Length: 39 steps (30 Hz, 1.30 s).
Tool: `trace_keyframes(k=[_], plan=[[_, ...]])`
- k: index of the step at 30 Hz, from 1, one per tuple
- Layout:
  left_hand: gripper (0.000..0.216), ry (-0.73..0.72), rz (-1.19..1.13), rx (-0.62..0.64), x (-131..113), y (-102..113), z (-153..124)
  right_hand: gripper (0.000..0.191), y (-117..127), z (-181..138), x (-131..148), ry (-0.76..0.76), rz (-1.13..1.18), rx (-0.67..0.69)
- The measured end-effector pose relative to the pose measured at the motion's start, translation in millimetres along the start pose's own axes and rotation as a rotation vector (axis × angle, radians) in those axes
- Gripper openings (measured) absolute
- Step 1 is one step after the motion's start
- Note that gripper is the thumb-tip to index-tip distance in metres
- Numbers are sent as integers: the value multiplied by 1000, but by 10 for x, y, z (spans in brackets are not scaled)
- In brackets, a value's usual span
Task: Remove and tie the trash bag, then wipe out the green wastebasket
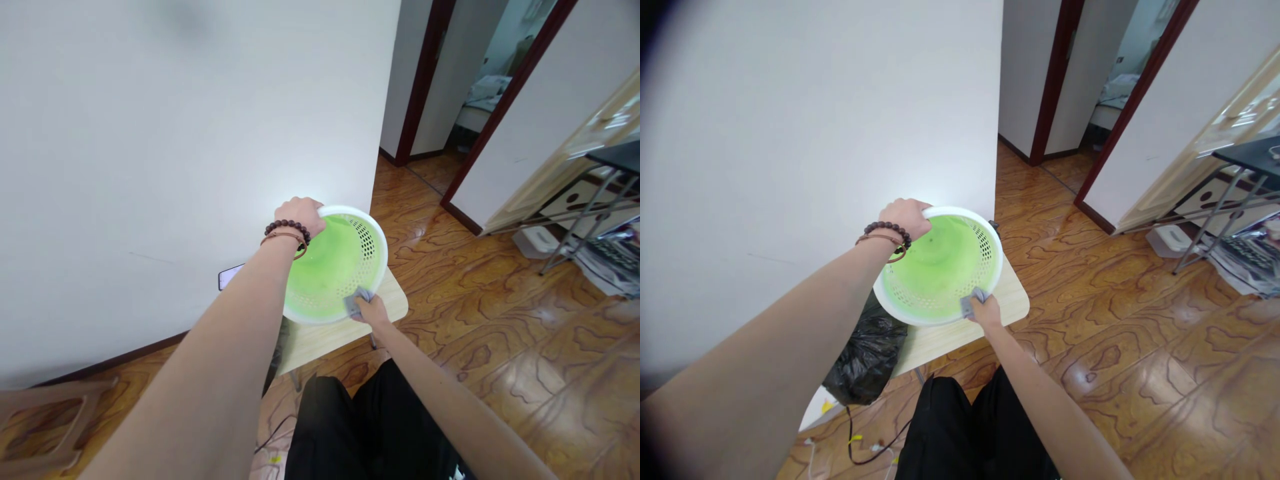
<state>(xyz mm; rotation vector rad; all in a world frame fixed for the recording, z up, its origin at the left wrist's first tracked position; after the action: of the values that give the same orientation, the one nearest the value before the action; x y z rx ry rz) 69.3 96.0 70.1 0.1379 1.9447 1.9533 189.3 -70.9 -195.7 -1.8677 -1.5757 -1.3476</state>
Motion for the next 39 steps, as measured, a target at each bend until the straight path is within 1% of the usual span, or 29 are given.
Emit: trace_keyframes(k=[1,2,4,5,6,8,9,10,12,13,15,16,17,18,20,23,25,26,28,30,32,34,36,38,39], plan=[[39,-3,0,5,-1,-6,2,29,226,71,194,98,-179,-80],[38,-7,-1,8,-4,-12,6,31,446,124,438,231,-361,-174],[36,-18,-5,8,-11,-27,19,35,784,232,762,308,-469,-254],[36,-22,-8,5,-14,-34,26,34,884,259,912,360,-569,-282],[35,-24,-11,1,-15,-40,34,34,945,276,1009,387,-622,-297],[36,-24,-16,-3,-15,-52,45,33,944,257,1075,437,-695,-319],[36,-23,-17,-4,-14,-56,47,33,892,229,1026,443,-675,-316],[37,-21,-18,-6,-12,-57,48,35,807,194,924,432,-621,-298],[38,-20,-15,-10,-8,-51,45,41,553,113,598,360,-440,-218],[38,-21,-12,-10,-6,-48,42,47,399,73,400,295,-327,-160],[40,-17,3,-2,4,-43,36,53,134,-7,60,162,-175,-96],[41,-15,12,5,10,-43,34,54,43,-35,-35,129,-140,-73],[42,-11,23,12,18,-41,33,54,1,-44,-82,101,-146,-60],[44,-6,34,18,27,-40,33,53,15,-38,-66,99,-189,-61],[47,-1,52,29,36,-40,33,49,205,13,135,152,-355,-112],[46,-5,66,47,27,-53,30,48,646,85,676,319,-636,-255],[44,-18,63,51,3,-59,23,51,853,110,953,371,-771,-310],[43,-24,58,50,-10,-59,19,52,910,114,1036,385,-810,-323],[41,-28,48,46,-26,-55,13,51,942,105,1061,383,-814,-336],[39,-23,39,42,-28,-51,10,47,865,80,919,366,-716,-322],[39,-15,31,39,-20,-48,14,41,686,50,646,310,-523,-270],[40,-9,21,32,-9,-43,20,40,409,8,306,189,-272,-187],[41,-3,17,20,1,-33,22,43,66,-66,0,43,-28,-104],[44,0,17,11,5,-20,18,44,-257,-149,-179,-55,159,-32],[45,3,18,11,7,-16,14,45,-368,-179,-223,-87,216,-5]])
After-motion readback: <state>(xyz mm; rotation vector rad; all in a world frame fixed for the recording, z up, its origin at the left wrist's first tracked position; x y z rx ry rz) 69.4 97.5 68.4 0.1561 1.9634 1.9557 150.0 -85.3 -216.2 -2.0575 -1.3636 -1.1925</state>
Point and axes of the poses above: each hand's wrist, its own z-axis towards the middle knuckle, its own y-axis out of the back of the hand, x = y × z, the point moved 8 cm from there along z, towards the middle knuckle, and after that the axes turned 8 degrees about -z, right-handed, at the moved point
